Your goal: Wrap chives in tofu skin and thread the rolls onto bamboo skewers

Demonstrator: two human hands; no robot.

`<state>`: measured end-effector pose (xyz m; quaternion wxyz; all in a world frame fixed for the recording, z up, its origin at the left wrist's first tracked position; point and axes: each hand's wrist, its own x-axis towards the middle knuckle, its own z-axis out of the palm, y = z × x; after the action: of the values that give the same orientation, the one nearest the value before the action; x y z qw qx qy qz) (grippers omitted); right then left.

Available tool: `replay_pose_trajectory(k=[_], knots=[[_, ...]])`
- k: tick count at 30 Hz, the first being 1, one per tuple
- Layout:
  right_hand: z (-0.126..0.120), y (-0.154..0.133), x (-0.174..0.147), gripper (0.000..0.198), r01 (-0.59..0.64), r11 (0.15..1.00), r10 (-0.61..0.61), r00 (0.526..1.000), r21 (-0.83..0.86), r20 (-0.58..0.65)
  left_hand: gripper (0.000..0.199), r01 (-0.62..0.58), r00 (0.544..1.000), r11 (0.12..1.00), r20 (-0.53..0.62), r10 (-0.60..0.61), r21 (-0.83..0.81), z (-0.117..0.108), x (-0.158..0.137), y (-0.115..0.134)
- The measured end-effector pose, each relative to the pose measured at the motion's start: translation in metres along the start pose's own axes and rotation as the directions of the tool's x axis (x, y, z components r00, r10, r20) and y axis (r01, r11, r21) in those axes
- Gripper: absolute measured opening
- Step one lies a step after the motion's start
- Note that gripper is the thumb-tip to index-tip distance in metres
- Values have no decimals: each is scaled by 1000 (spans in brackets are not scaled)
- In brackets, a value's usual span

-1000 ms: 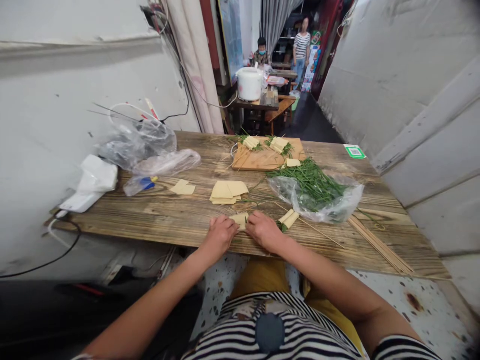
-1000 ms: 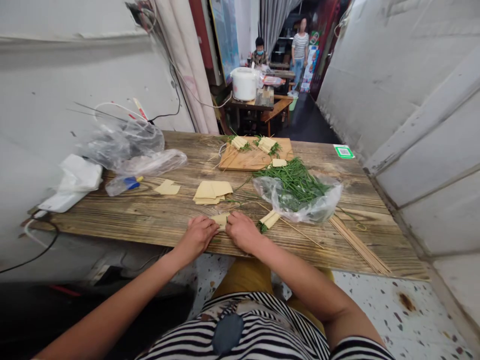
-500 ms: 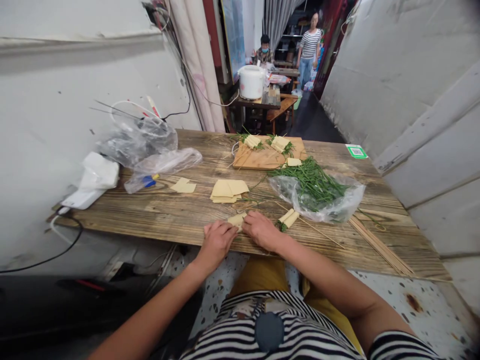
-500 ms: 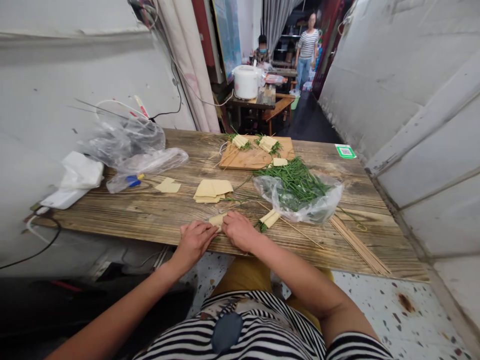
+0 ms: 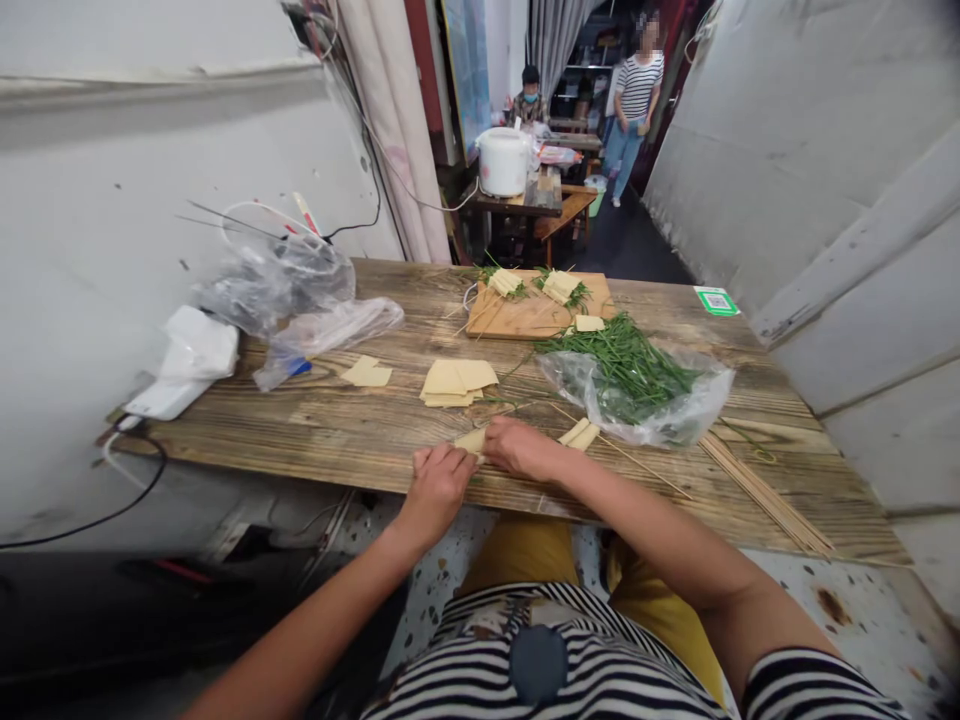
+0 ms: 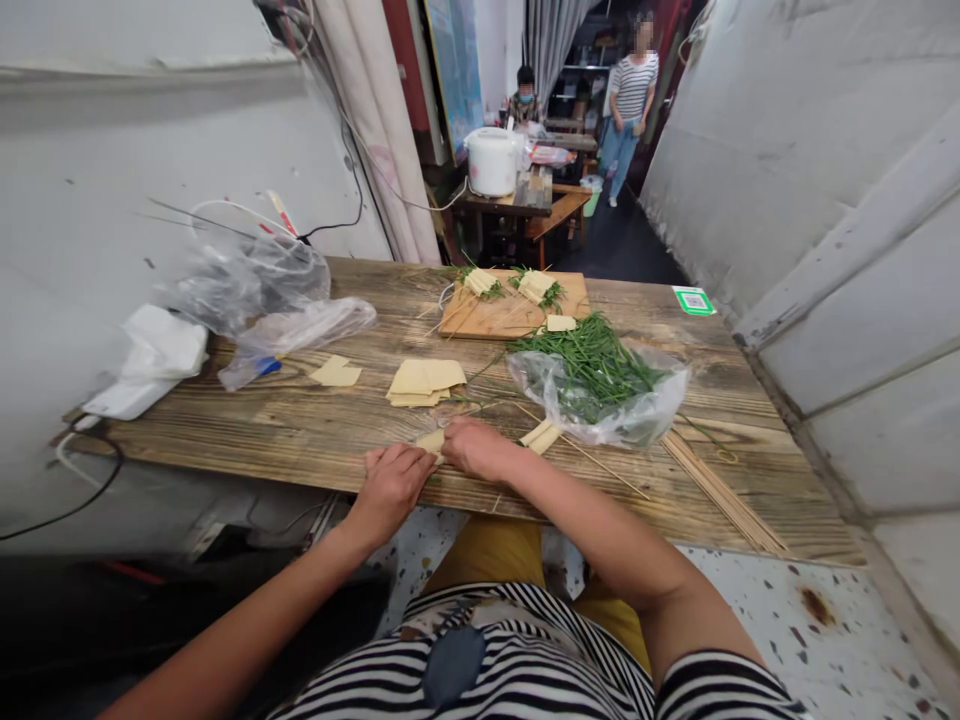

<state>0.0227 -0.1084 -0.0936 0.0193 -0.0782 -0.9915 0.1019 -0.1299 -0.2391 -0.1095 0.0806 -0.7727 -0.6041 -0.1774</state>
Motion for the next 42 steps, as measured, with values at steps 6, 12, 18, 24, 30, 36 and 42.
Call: replay_pose_trajectory(k=[6,12,18,24,30,36,42], knots=[[4,-2,-9,21,-2,998,12,987,64,-159,20,199,938,974,311,-156,-110,-14,21,-6],[5,-13,-15,25,2,982,-26,991,-187,-129,23,309,917,938,310,-249,-159,-16,21,-3],[-6,-15,-12,29,36,975,-54,995,-217,-78,25,295,953,927,-5,-304,-232,1,-2,2],[-5,-14,-8,31,34,976,-53,995,-216,-83,22,194,968,979,-151,-201,-58,-2,-7,9],[-10,-16,-8,32,40,974,-51,998,-222,-43,18,124,985,986,-137,-108,112,-3,-11,13],[3,-18,-12,31,-16,969,-16,992,-246,-126,17,83,995,990,-60,-77,115,1,-10,8],[12,-21,-21,25,-20,961,-44,973,-277,-225,18,109,994,993,-28,-107,52,1,-7,5]])
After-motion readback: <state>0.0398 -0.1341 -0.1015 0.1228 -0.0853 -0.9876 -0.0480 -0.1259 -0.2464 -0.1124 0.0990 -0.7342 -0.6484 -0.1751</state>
